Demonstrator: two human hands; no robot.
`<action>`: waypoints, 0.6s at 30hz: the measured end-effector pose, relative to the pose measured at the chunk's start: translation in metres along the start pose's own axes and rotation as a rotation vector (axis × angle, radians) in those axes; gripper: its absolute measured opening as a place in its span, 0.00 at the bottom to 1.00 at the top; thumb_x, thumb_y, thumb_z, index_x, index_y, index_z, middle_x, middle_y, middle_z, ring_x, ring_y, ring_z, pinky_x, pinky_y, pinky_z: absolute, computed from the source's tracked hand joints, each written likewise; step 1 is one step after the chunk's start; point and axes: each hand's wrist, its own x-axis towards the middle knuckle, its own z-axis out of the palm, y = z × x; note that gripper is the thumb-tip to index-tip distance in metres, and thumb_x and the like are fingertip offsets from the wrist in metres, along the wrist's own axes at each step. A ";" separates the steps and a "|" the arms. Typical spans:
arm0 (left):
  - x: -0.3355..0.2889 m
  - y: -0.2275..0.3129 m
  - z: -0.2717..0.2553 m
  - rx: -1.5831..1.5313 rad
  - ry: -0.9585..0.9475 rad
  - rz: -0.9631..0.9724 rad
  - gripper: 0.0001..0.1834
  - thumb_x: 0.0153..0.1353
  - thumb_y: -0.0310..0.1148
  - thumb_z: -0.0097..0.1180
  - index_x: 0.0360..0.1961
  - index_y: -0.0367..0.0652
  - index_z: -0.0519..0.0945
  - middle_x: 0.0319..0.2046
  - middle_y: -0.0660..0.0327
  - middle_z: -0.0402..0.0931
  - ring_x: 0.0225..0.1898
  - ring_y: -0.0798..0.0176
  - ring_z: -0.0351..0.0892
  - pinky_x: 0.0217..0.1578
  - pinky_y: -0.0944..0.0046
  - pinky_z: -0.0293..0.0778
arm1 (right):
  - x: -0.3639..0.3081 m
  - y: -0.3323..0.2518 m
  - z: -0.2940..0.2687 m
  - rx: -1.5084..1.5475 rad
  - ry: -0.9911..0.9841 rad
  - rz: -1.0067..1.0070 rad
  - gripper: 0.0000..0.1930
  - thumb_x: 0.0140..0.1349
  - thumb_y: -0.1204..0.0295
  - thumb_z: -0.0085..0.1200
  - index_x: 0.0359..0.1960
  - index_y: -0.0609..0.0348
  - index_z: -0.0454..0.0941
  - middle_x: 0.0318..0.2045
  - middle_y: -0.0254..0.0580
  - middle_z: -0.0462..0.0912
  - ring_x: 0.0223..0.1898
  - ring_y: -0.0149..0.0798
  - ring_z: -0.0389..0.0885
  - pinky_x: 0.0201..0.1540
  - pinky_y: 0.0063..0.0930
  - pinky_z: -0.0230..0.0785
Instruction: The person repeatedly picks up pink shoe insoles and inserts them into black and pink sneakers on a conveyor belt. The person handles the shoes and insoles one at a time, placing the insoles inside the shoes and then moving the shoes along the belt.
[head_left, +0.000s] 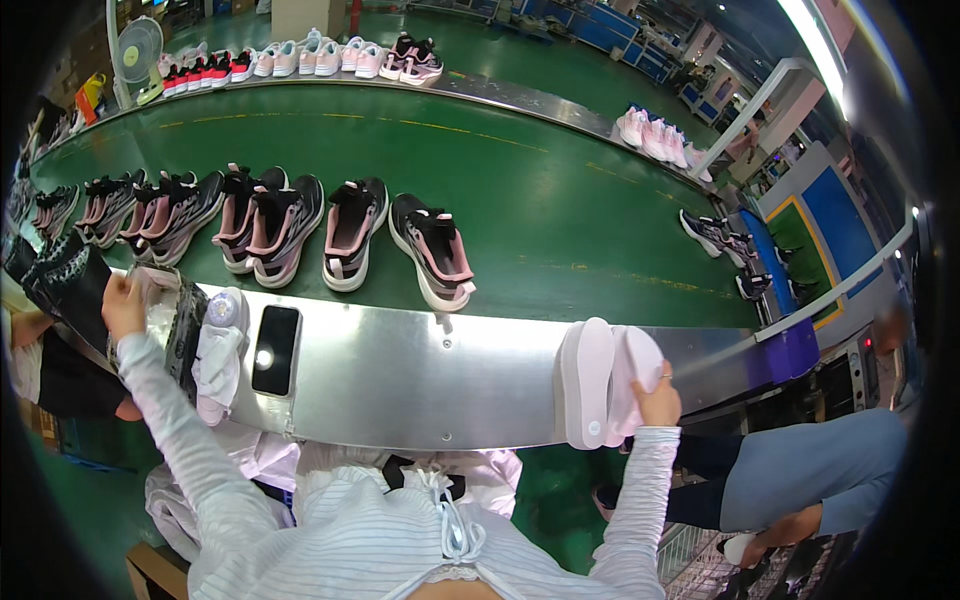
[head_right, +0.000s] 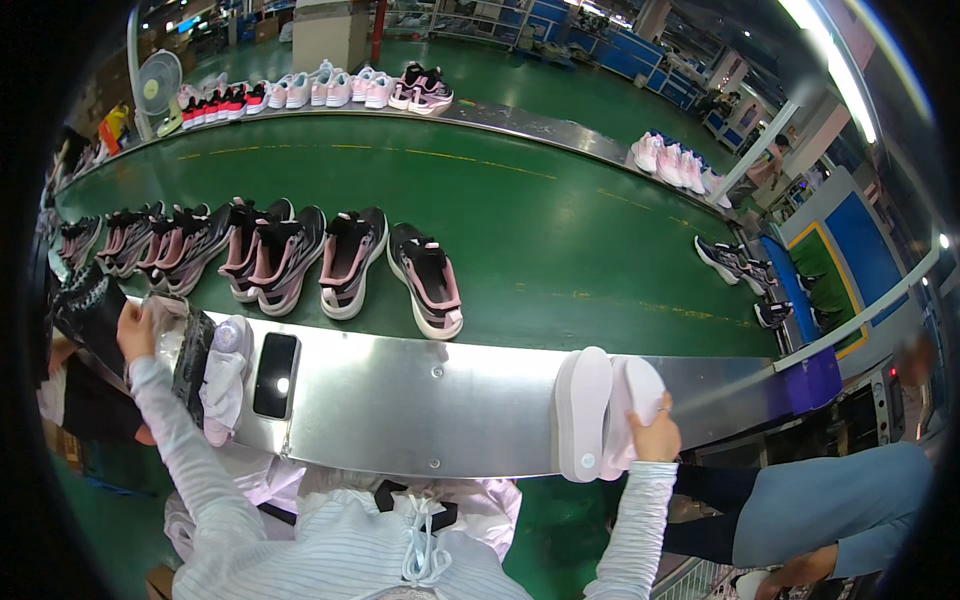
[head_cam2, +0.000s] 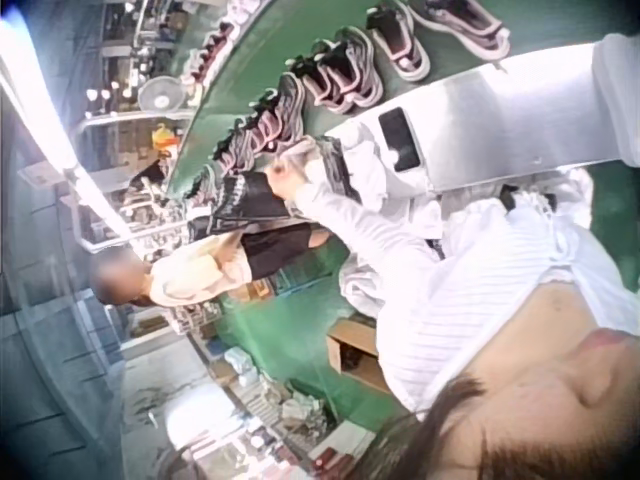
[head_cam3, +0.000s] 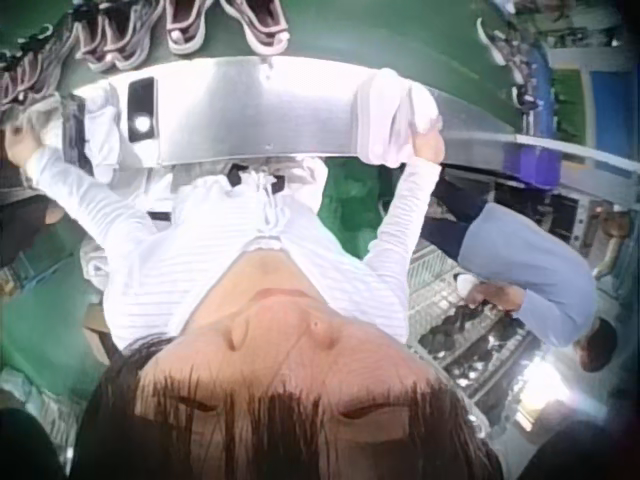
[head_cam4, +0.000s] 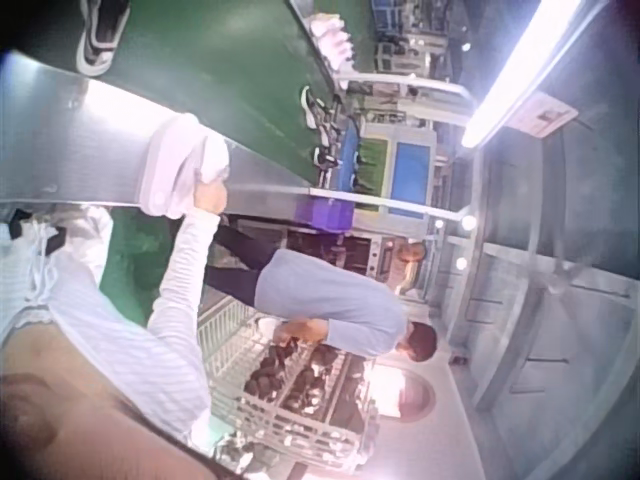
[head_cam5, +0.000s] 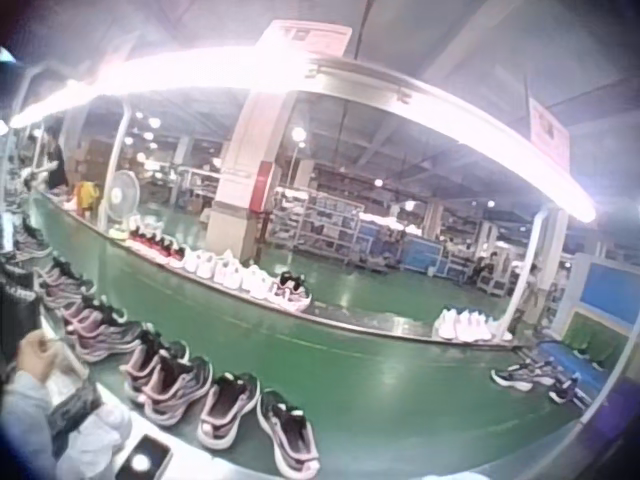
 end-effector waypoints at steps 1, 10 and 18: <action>-0.005 -0.029 -0.012 0.084 -0.036 -0.039 0.08 0.42 0.30 0.53 0.19 0.40 0.66 0.16 0.59 0.67 0.18 0.61 0.64 0.23 0.66 0.63 | 0.000 -0.004 -0.011 0.004 0.045 0.018 0.37 0.41 0.56 0.55 0.53 0.58 0.56 0.29 0.59 0.75 0.33 0.55 0.74 0.35 0.41 0.66; -0.090 0.202 0.073 -0.815 -0.416 0.141 0.13 0.47 0.26 0.48 0.36 0.36 0.73 0.33 0.56 0.72 0.38 0.60 0.70 0.42 0.66 0.63 | 0.010 -0.133 -0.051 0.849 -0.552 -0.515 0.12 0.50 0.71 0.50 0.35 0.67 0.71 0.18 0.32 0.72 0.19 0.22 0.66 0.20 0.15 0.57; -0.167 0.335 0.244 -0.538 -0.659 0.198 0.21 0.49 0.34 0.49 0.45 0.38 0.67 0.43 0.48 0.67 0.43 0.48 0.67 0.43 0.57 0.65 | 0.067 -0.244 -0.002 0.856 -0.871 -1.056 0.09 0.53 0.70 0.46 0.28 0.65 0.73 0.22 0.38 0.74 0.22 0.30 0.73 0.25 0.23 0.65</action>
